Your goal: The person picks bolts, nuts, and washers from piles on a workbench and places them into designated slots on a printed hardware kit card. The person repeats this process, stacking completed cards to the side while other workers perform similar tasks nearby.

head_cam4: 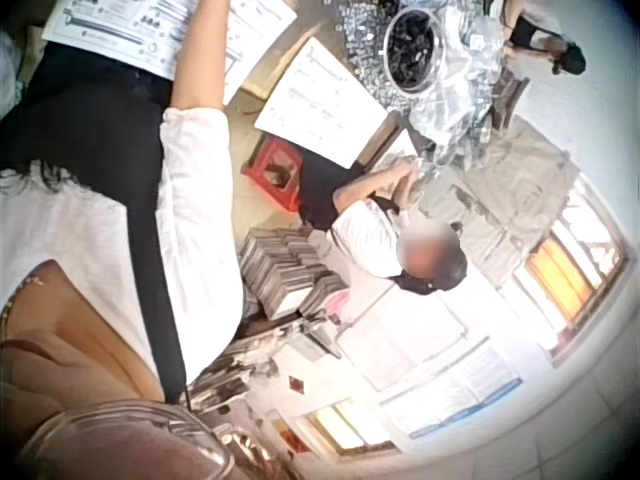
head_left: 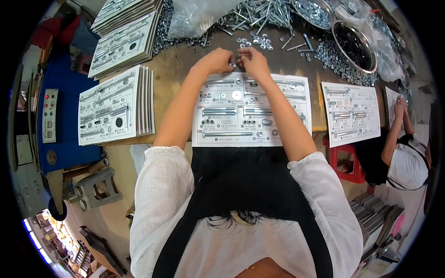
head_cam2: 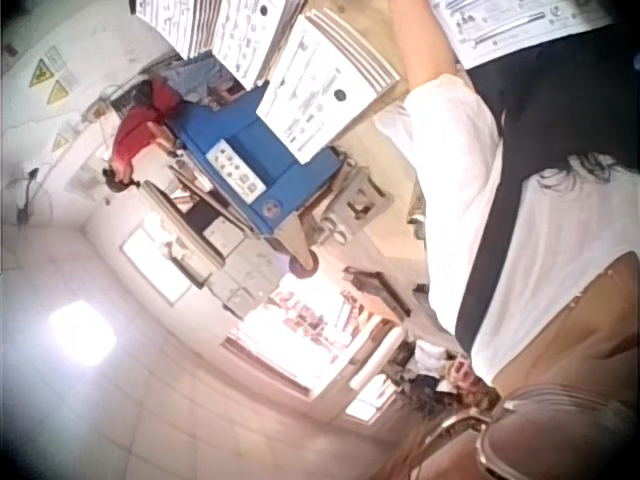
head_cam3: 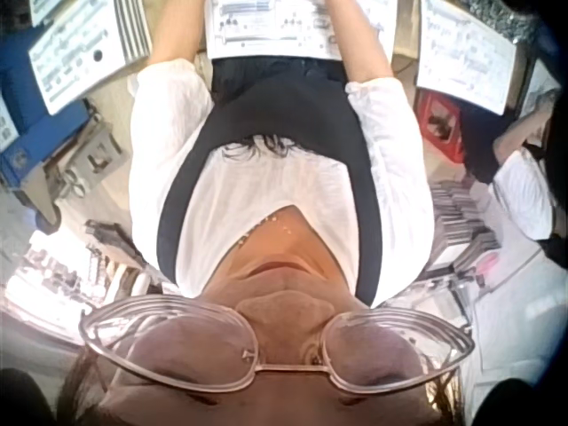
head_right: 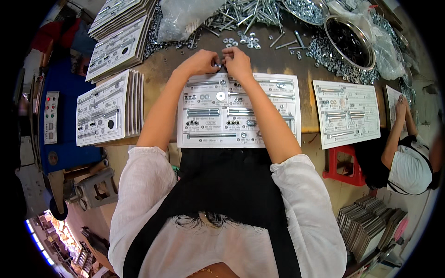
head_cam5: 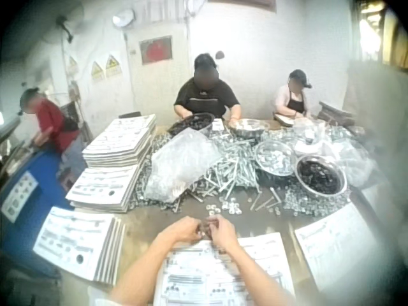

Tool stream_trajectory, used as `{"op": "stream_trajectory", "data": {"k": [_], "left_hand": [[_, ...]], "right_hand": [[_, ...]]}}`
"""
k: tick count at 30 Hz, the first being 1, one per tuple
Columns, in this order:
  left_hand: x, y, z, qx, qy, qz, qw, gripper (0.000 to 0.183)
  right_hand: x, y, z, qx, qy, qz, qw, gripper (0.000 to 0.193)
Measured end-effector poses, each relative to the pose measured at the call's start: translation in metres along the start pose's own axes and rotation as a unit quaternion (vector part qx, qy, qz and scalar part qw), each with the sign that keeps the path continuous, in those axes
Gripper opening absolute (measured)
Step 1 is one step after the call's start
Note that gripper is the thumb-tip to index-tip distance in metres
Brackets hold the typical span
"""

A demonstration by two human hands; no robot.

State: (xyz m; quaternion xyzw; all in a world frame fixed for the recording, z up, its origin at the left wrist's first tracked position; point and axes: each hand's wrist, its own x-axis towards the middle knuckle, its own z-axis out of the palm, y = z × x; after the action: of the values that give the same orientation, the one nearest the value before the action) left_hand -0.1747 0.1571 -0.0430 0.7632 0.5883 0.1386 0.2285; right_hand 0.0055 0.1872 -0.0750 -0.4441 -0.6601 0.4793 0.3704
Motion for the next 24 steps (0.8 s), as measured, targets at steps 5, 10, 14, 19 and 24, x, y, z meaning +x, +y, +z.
{"op": "stream_trajectory", "data": {"k": [5, 10, 14, 19, 24], "left_hand": [[-0.091, 0.054, -0.015, -0.050, 0.060, -0.094, 0.992, 0.029], [-0.183, 0.087, 0.045, 0.028, 0.108, 0.000, 0.994, 0.022], [-0.186, 0.089, 0.062, 0.071, 0.103, 0.009, 0.992, 0.023], [-0.193, 0.095, 0.048, 0.032, 0.121, -0.020, 0.992, 0.023], [-0.226, 0.077, 0.034, -0.003, 0.218, -0.288, 0.933, 0.021]], "right_hand": [[-0.056, -0.029, -0.060, 0.151, -0.055, -0.014, 0.987, 0.023], [-0.108, -0.023, -0.130, 0.115, 0.043, 0.065, 0.990, 0.023], [-0.114, -0.011, -0.145, 0.154, 0.067, 0.089, 0.982, 0.022], [-0.125, -0.010, -0.144, 0.072, 0.057, 0.069, 0.993, 0.025], [-0.169, 0.012, -0.179, -0.228, 0.161, 0.010, 0.960, 0.034]]}}
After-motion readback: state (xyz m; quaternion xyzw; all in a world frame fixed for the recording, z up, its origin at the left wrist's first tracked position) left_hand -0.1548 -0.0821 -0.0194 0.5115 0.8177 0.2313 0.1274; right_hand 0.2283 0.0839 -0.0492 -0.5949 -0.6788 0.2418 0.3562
